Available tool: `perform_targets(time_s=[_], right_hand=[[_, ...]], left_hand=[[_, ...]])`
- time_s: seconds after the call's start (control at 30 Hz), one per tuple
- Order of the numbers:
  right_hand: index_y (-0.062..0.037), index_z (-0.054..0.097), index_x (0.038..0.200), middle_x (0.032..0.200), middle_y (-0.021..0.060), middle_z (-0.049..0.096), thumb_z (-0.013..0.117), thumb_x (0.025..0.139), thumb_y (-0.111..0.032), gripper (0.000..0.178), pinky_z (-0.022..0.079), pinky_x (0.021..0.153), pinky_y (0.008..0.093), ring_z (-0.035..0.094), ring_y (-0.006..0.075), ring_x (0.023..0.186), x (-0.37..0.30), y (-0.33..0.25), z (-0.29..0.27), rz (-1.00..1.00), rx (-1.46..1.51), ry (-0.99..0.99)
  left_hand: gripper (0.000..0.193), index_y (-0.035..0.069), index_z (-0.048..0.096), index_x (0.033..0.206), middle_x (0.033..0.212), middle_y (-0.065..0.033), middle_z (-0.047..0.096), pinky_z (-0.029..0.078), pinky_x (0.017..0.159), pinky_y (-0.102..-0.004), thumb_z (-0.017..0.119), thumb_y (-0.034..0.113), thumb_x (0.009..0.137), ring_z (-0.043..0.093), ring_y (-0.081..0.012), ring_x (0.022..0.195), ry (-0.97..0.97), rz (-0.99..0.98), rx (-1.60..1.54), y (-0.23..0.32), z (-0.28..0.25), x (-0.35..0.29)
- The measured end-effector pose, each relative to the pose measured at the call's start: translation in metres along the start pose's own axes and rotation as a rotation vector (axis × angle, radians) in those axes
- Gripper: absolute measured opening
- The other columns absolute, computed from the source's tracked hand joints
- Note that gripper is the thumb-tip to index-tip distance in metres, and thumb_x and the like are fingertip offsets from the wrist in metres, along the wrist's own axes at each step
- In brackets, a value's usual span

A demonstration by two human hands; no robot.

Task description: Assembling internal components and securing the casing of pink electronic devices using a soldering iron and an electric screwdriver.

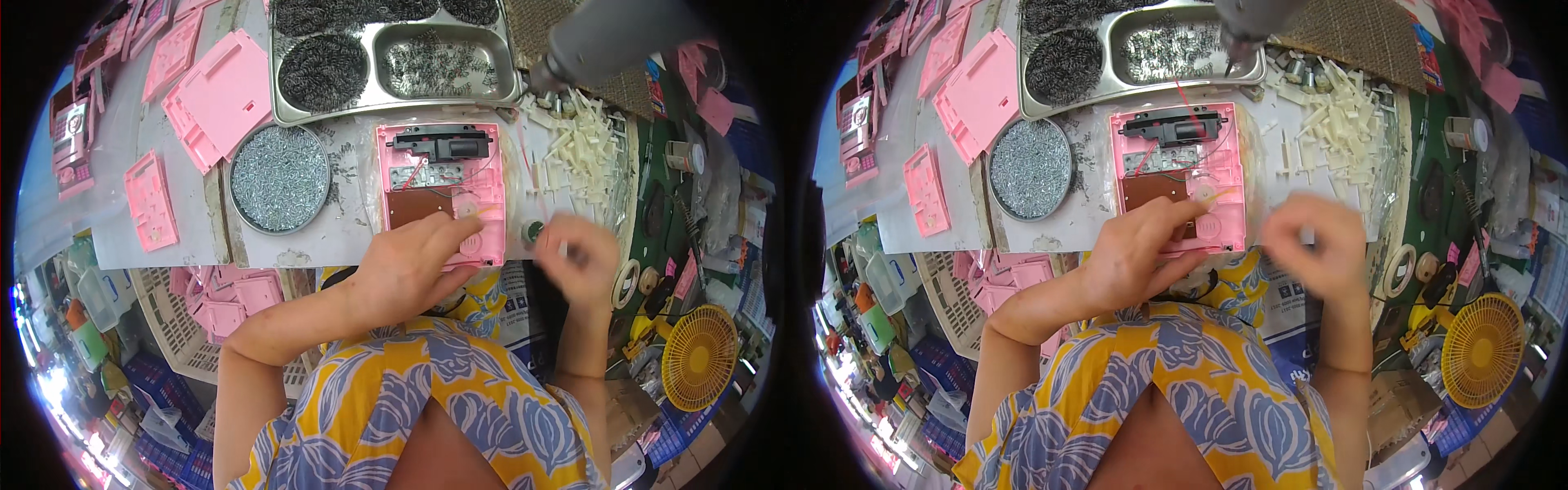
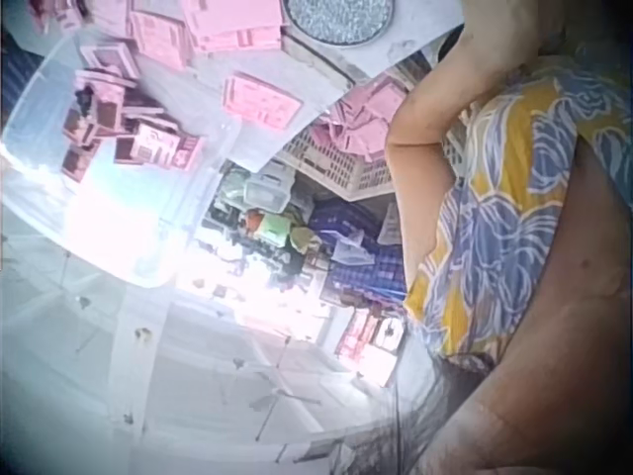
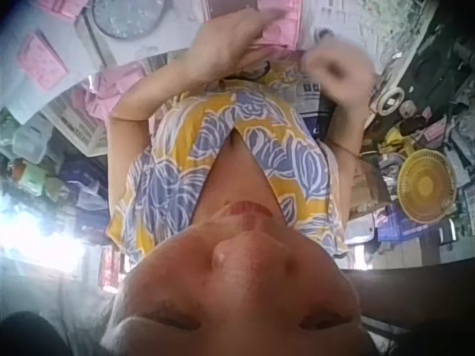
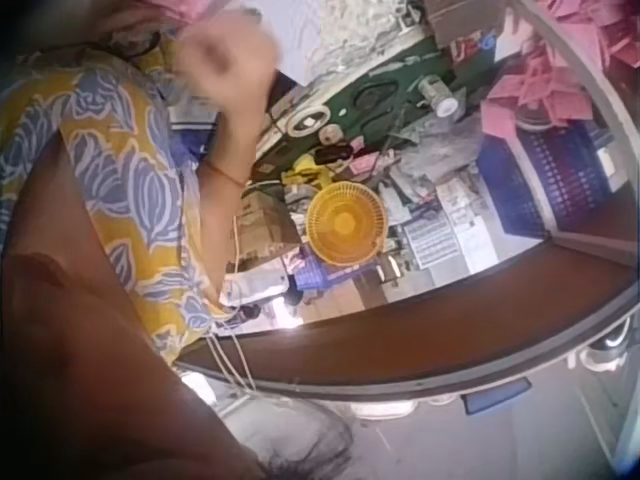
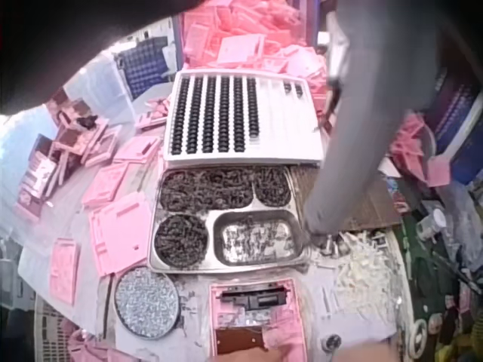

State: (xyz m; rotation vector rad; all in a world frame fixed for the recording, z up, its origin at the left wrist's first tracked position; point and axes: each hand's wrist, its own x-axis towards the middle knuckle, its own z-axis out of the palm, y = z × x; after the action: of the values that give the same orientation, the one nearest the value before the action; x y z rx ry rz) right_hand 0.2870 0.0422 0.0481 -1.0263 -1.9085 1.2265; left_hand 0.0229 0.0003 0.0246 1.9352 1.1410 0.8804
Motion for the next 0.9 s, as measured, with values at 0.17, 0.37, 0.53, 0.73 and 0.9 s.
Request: perform_targets(time_s=[0.17, 0.37, 0.53, 0.73, 0.9], right_hand=[[-0.0072, 0.075, 0.098, 0.088, 0.0049, 0.070, 0.081, 0.077, -0.014, 0.023, 0.051, 0.064, 0.0368, 0.062, 0.0266, 0.072, -0.009, -0.041, 0.013, -0.195, 0.243, -0.620], [-0.0118, 0.075, 0.106, 0.104, 0.0045, 0.065, 0.081, 0.076, -0.040, 0.041, 0.046, 0.087, 0.0427, 0.057, 0.0292, 0.101, 0.003, 0.005, 0.036, -0.284, -0.462, -0.302], [-0.0156, 0.075, 0.112, 0.098, 0.0024, 0.062, 0.081, 0.074, -0.042, 0.046, 0.043, 0.089, 0.0441, 0.056, 0.0279, 0.100, 0.003, -0.004, 0.051, -0.269, -0.602, -0.295], [-0.0120, 0.075, 0.110, 0.096, 0.0008, 0.064, 0.080, 0.075, -0.021, 0.036, 0.042, 0.090, 0.0451, 0.058, 0.0241, 0.095, 0.005, -0.022, 0.085, -0.307, -0.525, -0.187], [-0.0109, 0.073, 0.099, 0.093, -0.0001, 0.063, 0.079, 0.077, -0.019, 0.025, 0.039, 0.085, 0.0441, 0.055, 0.0230, 0.090, 0.007, -0.013, 0.130, -0.314, -0.592, -0.083]], left_hand=[[0.023, 0.005, 0.068, 0.096, 0.086, -0.0062, 0.055, 0.053, 0.062, -0.0360, 0.068, 0.015, 0.075, 0.062, -0.0224, 0.076, -0.127, 0.394, 0.097, 0.000, 0.020, -0.011], [0.024, 0.005, 0.071, 0.094, 0.092, -0.0062, 0.063, 0.054, 0.056, -0.0336, 0.076, 0.012, 0.071, 0.065, -0.0194, 0.073, -0.159, 0.488, 0.085, -0.006, 0.014, -0.025], [0.025, 0.007, 0.072, 0.096, 0.083, -0.0058, 0.061, 0.052, 0.052, -0.0325, 0.077, 0.010, 0.071, 0.065, -0.0195, 0.066, 0.015, 0.252, 0.211, -0.020, -0.015, -0.051], [0.017, 0.005, 0.064, 0.083, 0.072, -0.0077, 0.054, 0.045, 0.049, -0.0388, 0.078, -0.001, 0.076, 0.057, -0.0274, 0.057, 0.100, -0.110, 0.119, -0.031, -0.026, -0.082], [0.017, 0.008, 0.064, 0.091, 0.078, -0.0063, 0.055, 0.049, 0.052, -0.0376, 0.077, 0.010, 0.080, 0.059, -0.0261, 0.060, -0.108, 0.019, 0.235, -0.032, -0.005, -0.111]])
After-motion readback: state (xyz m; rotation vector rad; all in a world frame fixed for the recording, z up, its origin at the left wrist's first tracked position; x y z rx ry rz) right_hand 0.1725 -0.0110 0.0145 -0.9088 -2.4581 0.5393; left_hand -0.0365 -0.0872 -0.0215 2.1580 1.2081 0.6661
